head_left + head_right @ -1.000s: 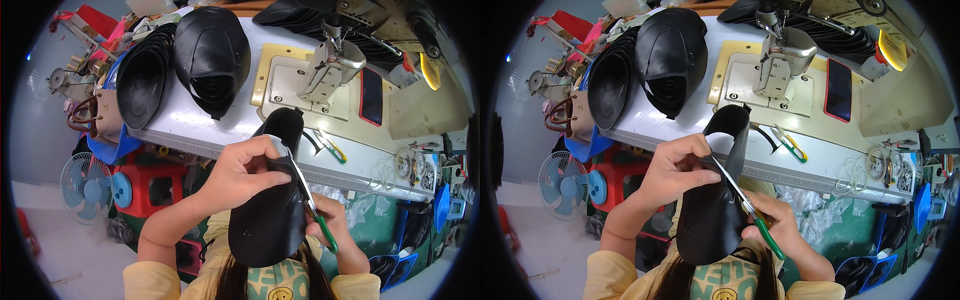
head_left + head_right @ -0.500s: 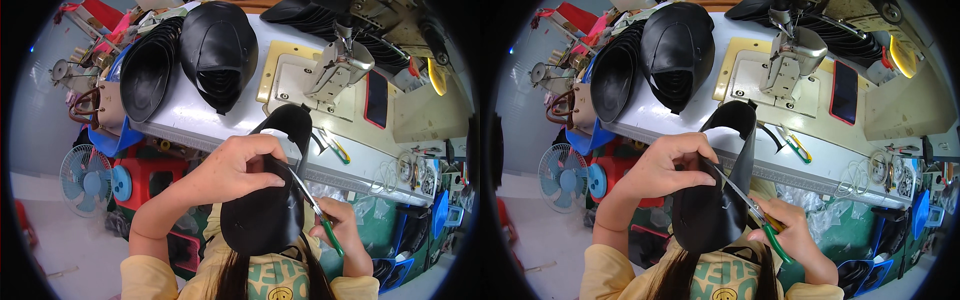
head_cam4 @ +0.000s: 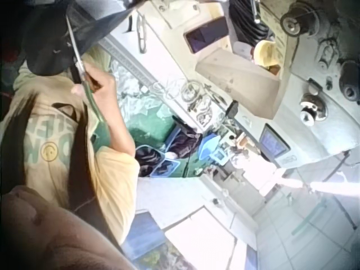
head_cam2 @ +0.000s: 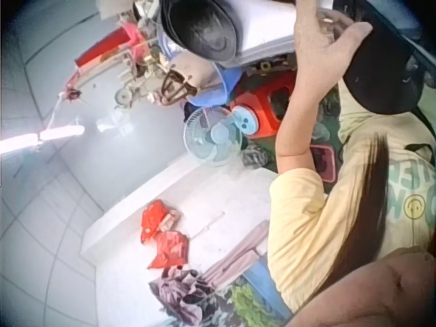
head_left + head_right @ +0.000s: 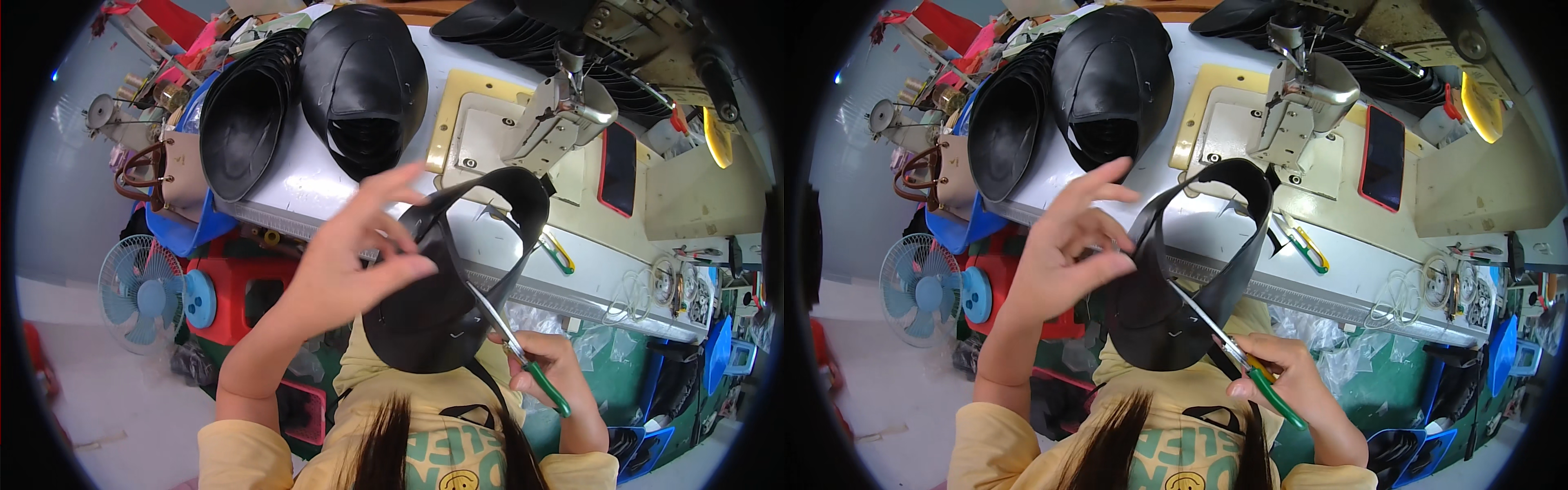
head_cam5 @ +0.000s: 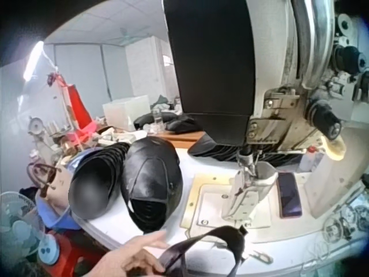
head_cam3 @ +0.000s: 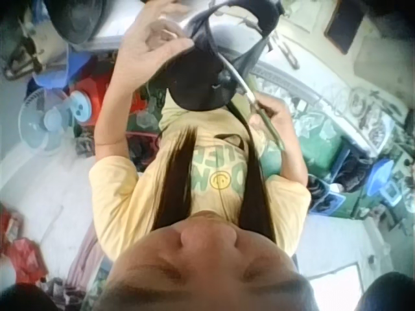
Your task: The person uses green-handled scissors to trim excess material from the edges of black shoe uppers. They repeatedly pick up a shoe part, cut along the perimeter, and place it back on the table. The process is repeated for multiple shoe parts throughout the clip.
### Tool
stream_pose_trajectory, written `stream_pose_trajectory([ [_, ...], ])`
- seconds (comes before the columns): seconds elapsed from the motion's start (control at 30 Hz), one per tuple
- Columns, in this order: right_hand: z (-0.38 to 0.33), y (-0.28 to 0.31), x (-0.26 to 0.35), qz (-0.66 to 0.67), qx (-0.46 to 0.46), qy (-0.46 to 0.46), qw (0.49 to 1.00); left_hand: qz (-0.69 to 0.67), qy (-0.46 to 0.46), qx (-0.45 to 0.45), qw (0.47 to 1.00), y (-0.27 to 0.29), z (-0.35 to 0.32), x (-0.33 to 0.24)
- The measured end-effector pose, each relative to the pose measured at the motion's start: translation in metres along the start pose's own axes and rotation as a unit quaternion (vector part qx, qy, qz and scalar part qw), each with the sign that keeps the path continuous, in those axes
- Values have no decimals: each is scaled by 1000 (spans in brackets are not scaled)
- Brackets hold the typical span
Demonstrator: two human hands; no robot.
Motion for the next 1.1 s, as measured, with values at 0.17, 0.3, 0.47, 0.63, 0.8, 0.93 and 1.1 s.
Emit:
stream_pose_trajectory([
  [0.17,-2,3,-3,35,21,-12,999,-77,245,-36,966,30,-33,111],
  [0.3,-6,6,-5,46,-11,-1,999,-460,398,19,793,11,-55,125],
  [0.47,-13,14,-4,13,-48,31,998,-319,287,-55,902,30,-39,76],
  [0.63,-18,14,-8,-7,-49,42,998,-249,214,-62,943,40,-31,50],
  [0.8,-10,-2,0,50,-54,-14,997,-219,166,-36,961,41,-32,46],
  [0.93,-7,-8,4,98,-49,-40,993,-189,149,-27,970,40,-31,39],
  [1.1,-12,-4,0,97,-41,-59,993,-171,140,-24,975,44,-31,40],
])
Point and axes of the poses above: each hand's wrist, its own z-axis towards the middle knuckle, its own y-axis out of the back of the hand, x = y × z, the point moved 4 cm from there along z, towards the middle knuckle, and after that the axes turned 11 degrees about -x, right-handed, at the moved point
